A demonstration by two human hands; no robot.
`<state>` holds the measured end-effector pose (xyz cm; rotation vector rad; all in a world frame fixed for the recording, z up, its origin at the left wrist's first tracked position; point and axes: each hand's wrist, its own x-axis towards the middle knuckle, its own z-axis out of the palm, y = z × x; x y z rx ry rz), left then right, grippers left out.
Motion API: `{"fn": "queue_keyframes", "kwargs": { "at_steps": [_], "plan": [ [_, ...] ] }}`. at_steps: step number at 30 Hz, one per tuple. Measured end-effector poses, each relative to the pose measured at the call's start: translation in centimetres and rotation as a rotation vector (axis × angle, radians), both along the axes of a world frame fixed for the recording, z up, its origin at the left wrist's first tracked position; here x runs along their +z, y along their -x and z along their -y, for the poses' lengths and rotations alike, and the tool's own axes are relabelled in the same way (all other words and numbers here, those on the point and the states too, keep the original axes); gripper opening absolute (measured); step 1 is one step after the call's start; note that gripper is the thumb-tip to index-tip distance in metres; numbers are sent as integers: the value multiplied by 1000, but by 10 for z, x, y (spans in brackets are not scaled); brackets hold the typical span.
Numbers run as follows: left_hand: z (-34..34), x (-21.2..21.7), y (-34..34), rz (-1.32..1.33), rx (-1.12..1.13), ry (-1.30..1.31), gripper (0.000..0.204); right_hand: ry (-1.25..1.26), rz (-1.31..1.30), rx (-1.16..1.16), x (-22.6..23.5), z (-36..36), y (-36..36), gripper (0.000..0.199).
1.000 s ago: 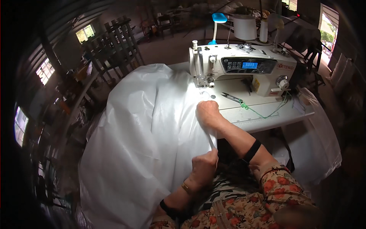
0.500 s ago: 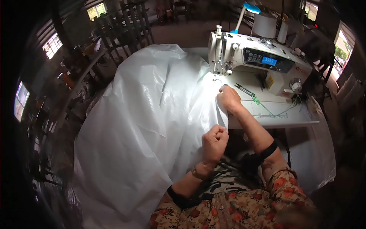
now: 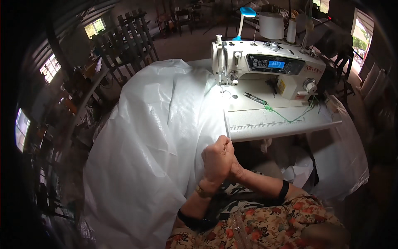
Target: Sewing together large white plastic/rubber sheets using an industrial sewing machine.
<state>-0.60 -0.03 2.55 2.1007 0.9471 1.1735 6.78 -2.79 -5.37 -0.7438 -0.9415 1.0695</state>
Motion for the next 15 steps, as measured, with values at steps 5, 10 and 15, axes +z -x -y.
{"fn": "queue_keyframes", "kwargs": {
  "at_steps": [5, 10, 15],
  "plan": [
    [4, -15, 7, -37, -46, 10, 12, 77, 354, 182, 16, 13, -26, 15],
    [15, -36, 4, 4, -53, 237, 13, 400, 911, -36, 61, -2, -103, 34],
    [18, -38, -4, 6, -88, 192, 12, 415, 1219, -375, 82, -76, -117, 32]
  ]
}}
